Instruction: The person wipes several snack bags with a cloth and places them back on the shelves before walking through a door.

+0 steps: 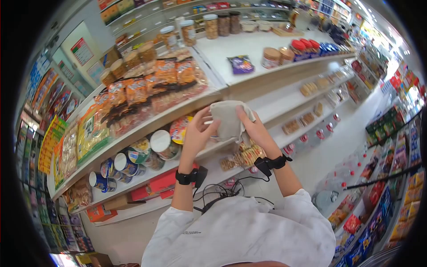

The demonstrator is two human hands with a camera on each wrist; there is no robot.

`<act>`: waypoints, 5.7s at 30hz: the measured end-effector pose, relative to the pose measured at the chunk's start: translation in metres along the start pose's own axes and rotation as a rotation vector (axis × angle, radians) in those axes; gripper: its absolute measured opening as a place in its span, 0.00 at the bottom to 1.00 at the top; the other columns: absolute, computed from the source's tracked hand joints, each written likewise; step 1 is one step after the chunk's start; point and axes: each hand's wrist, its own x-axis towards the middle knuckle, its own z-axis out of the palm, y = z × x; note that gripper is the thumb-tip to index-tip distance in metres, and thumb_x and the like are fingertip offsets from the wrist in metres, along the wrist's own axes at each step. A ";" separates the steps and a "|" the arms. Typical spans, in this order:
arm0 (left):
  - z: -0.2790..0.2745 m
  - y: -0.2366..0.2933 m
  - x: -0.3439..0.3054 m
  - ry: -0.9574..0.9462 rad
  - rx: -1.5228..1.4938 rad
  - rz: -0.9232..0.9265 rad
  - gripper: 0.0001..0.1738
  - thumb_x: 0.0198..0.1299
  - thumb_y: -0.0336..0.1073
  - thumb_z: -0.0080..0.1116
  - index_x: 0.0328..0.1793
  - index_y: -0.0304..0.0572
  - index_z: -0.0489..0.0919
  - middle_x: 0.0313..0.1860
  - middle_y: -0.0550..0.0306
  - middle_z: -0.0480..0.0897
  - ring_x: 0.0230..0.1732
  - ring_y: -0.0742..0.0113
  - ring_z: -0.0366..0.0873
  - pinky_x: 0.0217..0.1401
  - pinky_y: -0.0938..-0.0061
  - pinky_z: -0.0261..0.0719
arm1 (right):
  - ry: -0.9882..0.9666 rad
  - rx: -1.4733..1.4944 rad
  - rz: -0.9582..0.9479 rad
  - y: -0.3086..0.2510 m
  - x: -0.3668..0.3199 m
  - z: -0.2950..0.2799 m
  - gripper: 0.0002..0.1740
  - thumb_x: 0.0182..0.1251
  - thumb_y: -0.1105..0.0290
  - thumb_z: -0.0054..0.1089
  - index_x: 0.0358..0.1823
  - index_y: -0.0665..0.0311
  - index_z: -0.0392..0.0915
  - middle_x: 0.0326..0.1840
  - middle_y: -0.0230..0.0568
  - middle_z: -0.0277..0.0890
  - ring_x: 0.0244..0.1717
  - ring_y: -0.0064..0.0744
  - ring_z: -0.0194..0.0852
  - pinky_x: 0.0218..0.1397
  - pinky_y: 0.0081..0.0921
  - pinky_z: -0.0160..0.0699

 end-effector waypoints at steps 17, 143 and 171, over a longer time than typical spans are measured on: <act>0.342 0.044 -0.135 -0.680 0.042 -0.165 0.23 0.62 0.28 0.71 0.61 0.31 0.78 0.56 0.57 0.83 0.57 0.72 0.80 0.62 0.75 0.77 | 0.461 -0.041 -0.018 -0.011 -0.329 -0.262 0.15 0.68 0.64 0.71 0.47 0.69 0.85 0.40 0.32 0.87 0.39 0.16 0.80 0.45 0.22 0.80; 1.181 0.014 -0.070 -1.713 -0.528 -0.517 0.17 0.75 0.41 0.59 0.56 0.32 0.80 0.46 0.62 0.84 0.42 0.81 0.77 0.45 0.79 0.77 | 2.126 -0.677 0.307 -0.066 -0.474 -0.799 0.25 0.77 0.60 0.57 0.60 0.77 0.71 0.48 0.66 0.81 0.49 0.60 0.81 0.54 0.40 0.77; 1.034 0.040 -0.171 -1.169 0.109 0.378 0.23 0.57 0.34 0.76 0.56 0.34 0.79 0.45 0.54 0.88 0.39 0.73 0.82 0.45 0.75 0.79 | 1.675 0.525 -0.550 -0.047 -0.597 -0.774 0.19 0.76 0.60 0.62 0.58 0.67 0.77 0.50 0.35 0.81 0.47 0.23 0.80 0.50 0.24 0.80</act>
